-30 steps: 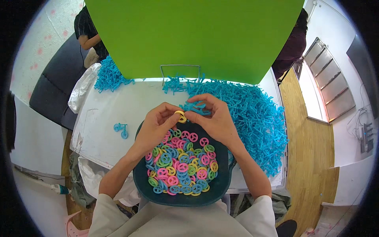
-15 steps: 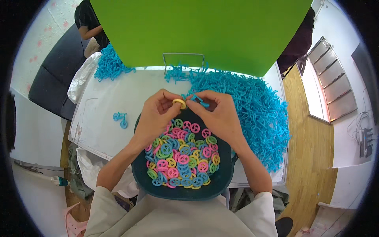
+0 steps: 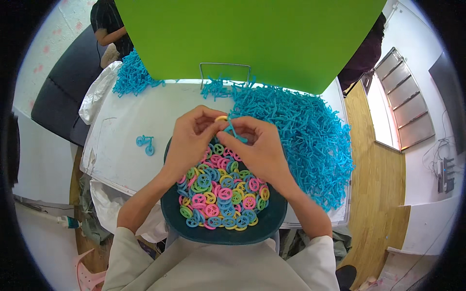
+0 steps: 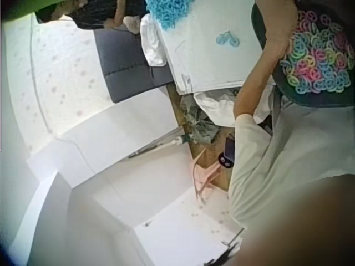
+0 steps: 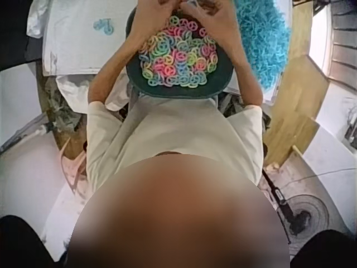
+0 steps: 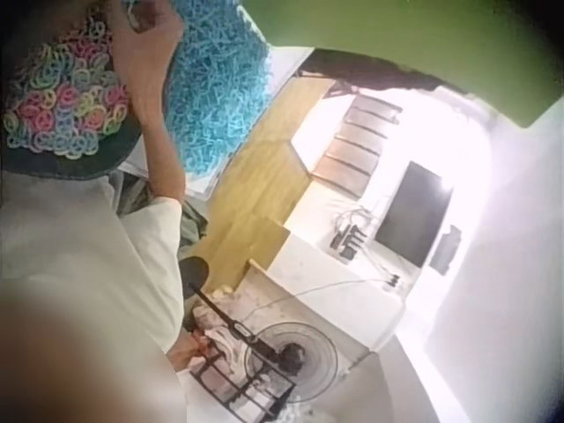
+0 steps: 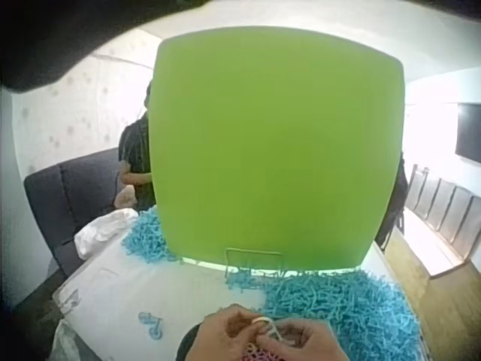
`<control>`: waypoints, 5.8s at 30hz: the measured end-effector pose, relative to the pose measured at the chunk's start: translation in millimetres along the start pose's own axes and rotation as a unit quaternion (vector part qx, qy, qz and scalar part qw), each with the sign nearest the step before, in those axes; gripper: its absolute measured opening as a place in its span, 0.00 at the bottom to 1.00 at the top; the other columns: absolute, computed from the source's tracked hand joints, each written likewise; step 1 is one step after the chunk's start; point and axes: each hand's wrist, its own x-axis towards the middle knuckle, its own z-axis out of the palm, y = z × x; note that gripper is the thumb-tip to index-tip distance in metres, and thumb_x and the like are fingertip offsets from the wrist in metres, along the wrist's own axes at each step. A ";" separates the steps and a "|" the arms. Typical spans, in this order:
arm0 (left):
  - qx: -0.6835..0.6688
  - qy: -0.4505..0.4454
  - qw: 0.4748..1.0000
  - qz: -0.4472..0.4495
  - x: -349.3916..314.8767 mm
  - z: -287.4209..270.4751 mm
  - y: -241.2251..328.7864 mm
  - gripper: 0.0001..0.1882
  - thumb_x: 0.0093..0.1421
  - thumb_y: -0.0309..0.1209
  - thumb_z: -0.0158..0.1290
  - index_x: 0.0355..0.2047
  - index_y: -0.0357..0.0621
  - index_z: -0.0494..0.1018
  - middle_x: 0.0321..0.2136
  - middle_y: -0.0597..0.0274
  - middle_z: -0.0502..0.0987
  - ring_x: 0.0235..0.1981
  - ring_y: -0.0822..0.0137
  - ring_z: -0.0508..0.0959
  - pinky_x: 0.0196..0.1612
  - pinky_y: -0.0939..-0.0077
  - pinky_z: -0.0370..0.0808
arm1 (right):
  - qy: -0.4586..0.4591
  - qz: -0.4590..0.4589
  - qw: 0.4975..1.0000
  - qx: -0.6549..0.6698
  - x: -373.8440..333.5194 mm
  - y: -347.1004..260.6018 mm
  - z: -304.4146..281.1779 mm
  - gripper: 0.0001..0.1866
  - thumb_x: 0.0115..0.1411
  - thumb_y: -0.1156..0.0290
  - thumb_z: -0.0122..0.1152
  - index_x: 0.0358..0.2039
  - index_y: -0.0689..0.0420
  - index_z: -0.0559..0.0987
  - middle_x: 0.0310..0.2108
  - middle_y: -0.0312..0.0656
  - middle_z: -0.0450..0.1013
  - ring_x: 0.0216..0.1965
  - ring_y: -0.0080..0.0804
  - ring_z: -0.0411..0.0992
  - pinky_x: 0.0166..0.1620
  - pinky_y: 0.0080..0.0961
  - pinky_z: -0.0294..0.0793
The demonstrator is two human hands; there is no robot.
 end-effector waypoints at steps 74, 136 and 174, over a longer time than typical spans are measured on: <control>-0.106 0.002 0.994 0.031 -1.3 -0.8 -2.0 0.10 0.68 0.23 0.48 0.47 0.31 0.73 0.39 0.55 0.79 0.40 0.70 0.80 0.44 0.76 0.81 | 0.080 -0.152 0.938 -0.300 2.0 13.6 -8.7 0.12 0.60 0.65 0.66 0.40 0.58 0.83 0.16 0.45 0.72 0.16 0.26 0.69 0.21 0.24 0.65; 0.632 -0.186 0.741 0.131 -38.5 -52.3 -14.7 0.14 0.46 0.19 0.53 0.35 0.39 0.75 0.33 0.57 0.73 0.38 0.57 0.73 0.42 0.67 0.70 | 0.056 -0.137 0.977 -0.152 4.1 12.0 -4.3 0.09 0.56 0.73 0.66 0.37 0.61 0.80 0.31 0.45 0.77 0.31 0.36 0.77 0.35 0.27 0.75; -0.001 0.032 0.999 0.035 -17.2 -0.2 6.0 0.11 0.66 0.17 0.44 0.44 0.33 0.75 0.35 0.53 0.81 0.37 0.69 0.82 0.40 0.77 0.82 | 0.046 0.015 0.994 -0.099 0.8 10.4 -11.2 0.12 0.59 0.69 0.67 0.40 0.62 0.81 0.28 0.42 0.79 0.26 0.20 0.74 0.29 0.20 0.71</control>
